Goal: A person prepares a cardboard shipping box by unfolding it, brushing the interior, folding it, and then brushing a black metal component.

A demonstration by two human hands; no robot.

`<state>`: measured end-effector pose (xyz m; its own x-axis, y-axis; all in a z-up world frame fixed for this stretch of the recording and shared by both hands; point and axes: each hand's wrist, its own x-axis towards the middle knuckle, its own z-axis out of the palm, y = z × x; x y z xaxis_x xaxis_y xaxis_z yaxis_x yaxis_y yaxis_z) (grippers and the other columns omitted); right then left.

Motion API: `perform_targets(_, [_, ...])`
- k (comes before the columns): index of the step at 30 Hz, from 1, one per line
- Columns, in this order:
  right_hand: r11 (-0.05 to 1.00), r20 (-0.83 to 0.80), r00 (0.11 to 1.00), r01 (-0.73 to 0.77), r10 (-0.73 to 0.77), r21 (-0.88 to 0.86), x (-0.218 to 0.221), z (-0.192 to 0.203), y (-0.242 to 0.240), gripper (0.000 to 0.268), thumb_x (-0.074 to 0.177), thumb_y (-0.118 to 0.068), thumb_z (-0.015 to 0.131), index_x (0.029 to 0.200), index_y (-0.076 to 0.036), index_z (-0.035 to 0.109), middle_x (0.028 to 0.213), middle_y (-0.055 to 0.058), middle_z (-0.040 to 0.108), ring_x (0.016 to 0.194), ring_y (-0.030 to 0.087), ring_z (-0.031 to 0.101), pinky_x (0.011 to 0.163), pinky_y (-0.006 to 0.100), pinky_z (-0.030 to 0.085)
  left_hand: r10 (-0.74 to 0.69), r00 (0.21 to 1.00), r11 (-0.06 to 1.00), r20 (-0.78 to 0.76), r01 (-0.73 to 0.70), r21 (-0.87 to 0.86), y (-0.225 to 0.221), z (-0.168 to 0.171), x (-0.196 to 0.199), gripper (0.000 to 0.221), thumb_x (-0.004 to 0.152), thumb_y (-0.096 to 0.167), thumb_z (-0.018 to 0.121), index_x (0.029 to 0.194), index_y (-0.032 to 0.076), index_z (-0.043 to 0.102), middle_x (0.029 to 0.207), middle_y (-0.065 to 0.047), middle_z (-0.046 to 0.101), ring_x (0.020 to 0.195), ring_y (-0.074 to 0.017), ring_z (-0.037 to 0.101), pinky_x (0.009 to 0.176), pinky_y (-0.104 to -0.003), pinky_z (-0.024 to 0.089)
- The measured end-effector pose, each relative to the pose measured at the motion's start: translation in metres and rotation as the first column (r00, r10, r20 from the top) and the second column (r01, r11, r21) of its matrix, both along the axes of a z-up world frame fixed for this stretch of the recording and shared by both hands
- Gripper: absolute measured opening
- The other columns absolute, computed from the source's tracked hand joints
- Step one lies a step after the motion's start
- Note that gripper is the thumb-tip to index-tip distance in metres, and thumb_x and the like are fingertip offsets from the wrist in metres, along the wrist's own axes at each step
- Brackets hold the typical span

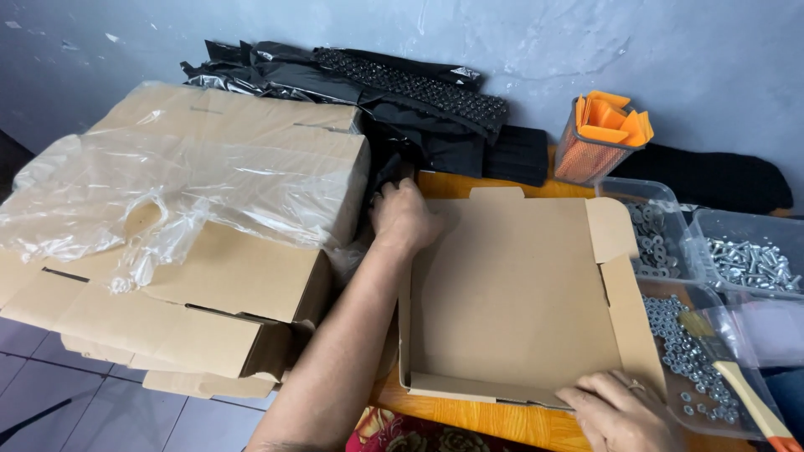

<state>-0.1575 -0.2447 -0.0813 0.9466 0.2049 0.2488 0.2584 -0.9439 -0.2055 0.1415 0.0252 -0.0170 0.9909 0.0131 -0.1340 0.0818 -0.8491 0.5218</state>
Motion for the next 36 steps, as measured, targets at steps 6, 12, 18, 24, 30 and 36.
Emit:
perform_targets(6, [1.0,0.125,0.992,0.022,-0.022,0.004,-0.013,-0.001,0.005,0.038,0.077,-0.005,0.063,0.102,-0.027,0.081,0.099,-0.013,0.074,0.091,0.017,0.068,0.083,0.035,0.053,-0.061,0.998,0.984,-0.032,0.065,0.163,0.002,0.001,-0.001,0.086,0.075,0.063,0.075,0.138,0.008,0.052,0.141,-0.019,0.055,0.134,-0.0423,0.046,0.109,-0.051,0.04])
perform_targets(12, [1.0,0.179,0.984,-0.011,0.006,0.029,-0.016,-0.012,-0.002,0.028,0.079,-0.009,0.065,0.098,-0.022,0.081,0.095,-0.007,0.072,0.085,0.02,0.067,0.08,0.039,0.054,-0.141,0.932,0.98,0.335,0.084,0.179,0.009,0.006,-0.014,0.045,0.073,0.035,0.074,0.109,0.008,0.07,0.115,-0.018,0.065,0.107,-0.0477,0.06,0.087,-0.056,0.052])
perform_targets(18, [1.0,0.235,0.972,0.02,-0.024,0.016,0.001,0.013,0.031,0.025,0.087,-0.014,0.062,0.106,-0.022,0.076,0.102,-0.006,0.069,0.087,0.022,0.066,0.08,0.038,0.055,-0.106,0.787,0.987,0.608,0.159,-0.034,0.009,0.04,-0.041,0.021,0.071,0.023,0.076,0.086,0.014,0.064,0.094,-0.008,0.063,0.083,-0.039,0.064,0.065,-0.051,0.053])
perform_targets(24, [0.998,0.082,0.996,0.046,-0.042,-0.047,0.041,0.022,0.038,0.023,0.087,-0.017,0.065,0.108,-0.02,0.075,0.098,-0.004,0.07,0.087,0.023,0.067,0.079,0.041,0.056,-0.093,0.8,0.992,0.593,0.128,-0.018,0.015,0.01,-0.01,0.04,0.078,0.023,0.074,0.114,0.01,0.061,0.111,-0.018,0.059,0.099,-0.0464,0.061,0.078,-0.056,0.054])
perform_targets(30, [0.991,-0.242,0.966,0.06,-0.088,-0.122,0.06,0.037,0.039,0.039,0.087,-0.041,0.072,0.12,-0.02,0.07,0.112,-0.003,0.07,0.107,0.022,0.064,0.099,0.042,0.05,-0.141,0.78,0.987,0.61,0.161,0.022,0.014,-0.001,-0.002,0.048,0.085,0.008,0.048,0.133,0.013,0.052,0.105,-0.023,0.059,0.09,-0.0503,0.06,0.086,-0.058,0.05])
perform_targets(36, [0.991,-0.449,0.888,0.044,-0.098,-0.129,0.058,0.072,0.036,0.054,0.09,-0.049,0.072,0.136,-0.024,0.06,0.128,-0.003,0.067,0.123,0.019,0.061,0.108,0.039,0.048,-0.236,0.867,0.943,0.438,0.096,0.318,0.01,-0.003,-0.008,0.055,0.074,0.024,0.07,0.128,0.016,0.058,0.123,-0.02,0.045,0.115,-0.0477,0.048,0.089,-0.052,0.052])
